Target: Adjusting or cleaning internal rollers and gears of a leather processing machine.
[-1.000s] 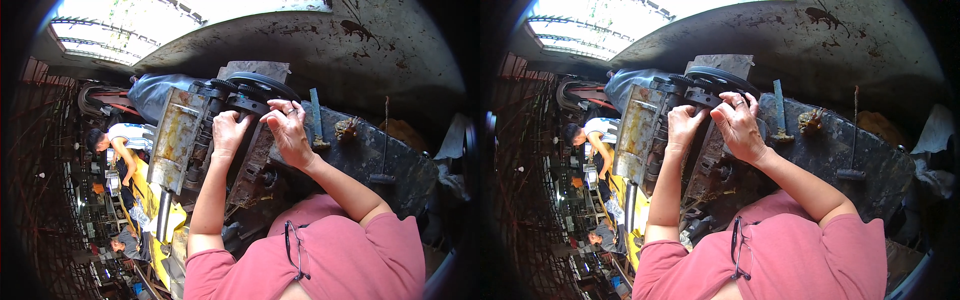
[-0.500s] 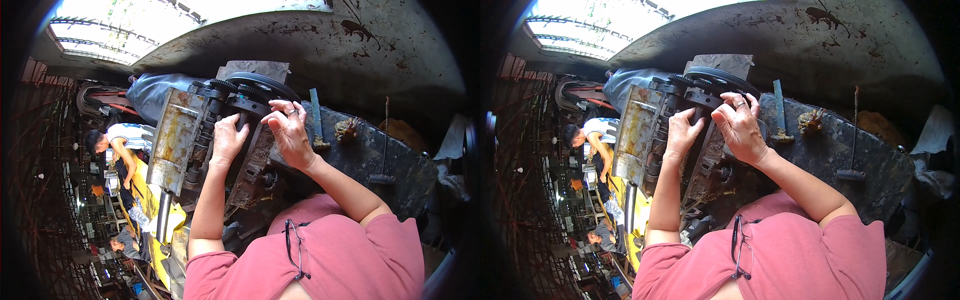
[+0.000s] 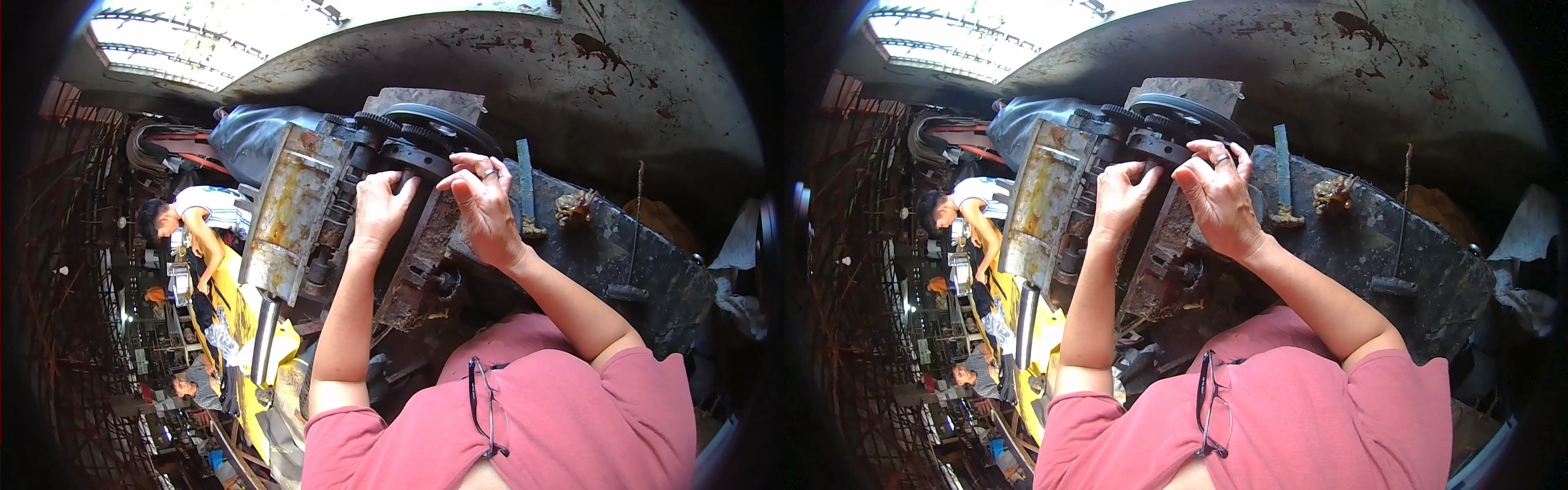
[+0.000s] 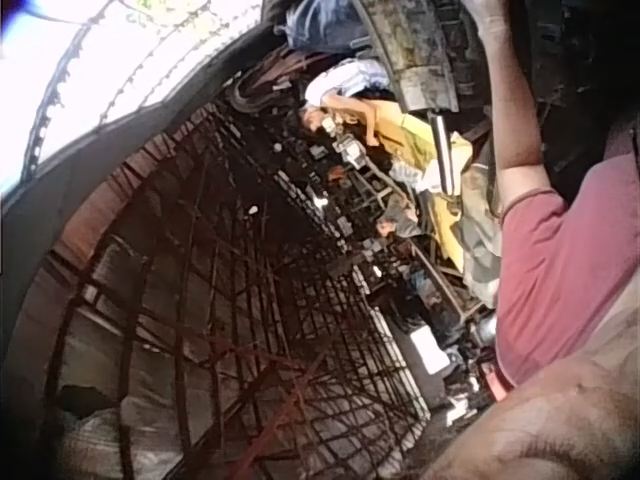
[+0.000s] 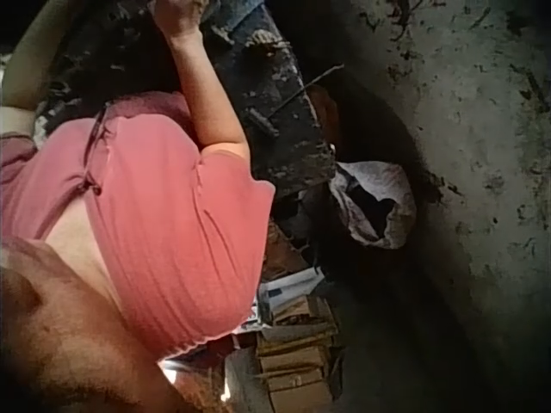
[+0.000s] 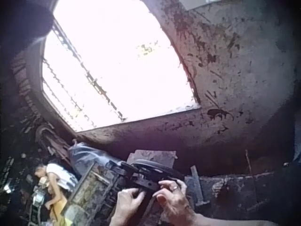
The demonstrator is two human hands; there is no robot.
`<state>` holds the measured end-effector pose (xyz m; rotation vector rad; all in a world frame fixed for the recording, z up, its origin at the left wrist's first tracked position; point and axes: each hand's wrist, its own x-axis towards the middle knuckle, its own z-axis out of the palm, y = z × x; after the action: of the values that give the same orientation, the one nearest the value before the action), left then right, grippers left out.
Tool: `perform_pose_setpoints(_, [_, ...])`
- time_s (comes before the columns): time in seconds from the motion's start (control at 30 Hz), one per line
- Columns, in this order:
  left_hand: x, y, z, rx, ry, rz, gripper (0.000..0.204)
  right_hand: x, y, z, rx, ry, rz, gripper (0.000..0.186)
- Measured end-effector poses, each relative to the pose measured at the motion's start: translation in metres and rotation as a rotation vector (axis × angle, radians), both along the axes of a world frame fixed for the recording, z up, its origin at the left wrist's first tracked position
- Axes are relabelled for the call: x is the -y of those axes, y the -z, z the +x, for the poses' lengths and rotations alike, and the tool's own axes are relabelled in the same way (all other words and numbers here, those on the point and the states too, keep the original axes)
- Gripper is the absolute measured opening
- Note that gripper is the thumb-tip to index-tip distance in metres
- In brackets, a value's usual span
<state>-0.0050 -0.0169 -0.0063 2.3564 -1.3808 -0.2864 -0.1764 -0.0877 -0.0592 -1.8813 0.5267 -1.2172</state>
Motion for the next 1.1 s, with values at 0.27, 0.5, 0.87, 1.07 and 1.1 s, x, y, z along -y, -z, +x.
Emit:
perform_pose_setpoints(0.27, [0.005,0.002,0.002,0.025,-0.049,-0.024,0.037,-0.002,0.000,-0.003,-0.008,-0.009,-0.010,0.054])
perform_pose_setpoints(0.5, [0.013,-0.003,0.001,0.120,-0.060,0.074,0.036,-0.001,0.001,-0.003,-0.025,-0.027,-0.005,0.054])
perform_pose_setpoints(0.87, [0.016,0.003,-0.008,0.259,-0.102,0.047,0.037,-0.001,-0.002,-0.003,-0.041,-0.055,-0.005,0.051])
perform_pose_setpoints(1.07, [0.018,0.013,-0.019,0.389,-0.187,0.062,0.035,-0.001,0.001,-0.002,-0.041,-0.047,-0.013,0.052])
perform_pose_setpoints(1.1, [0.018,0.014,-0.021,0.412,-0.197,0.080,0.034,-0.001,0.000,-0.002,-0.042,-0.046,-0.013,0.052])
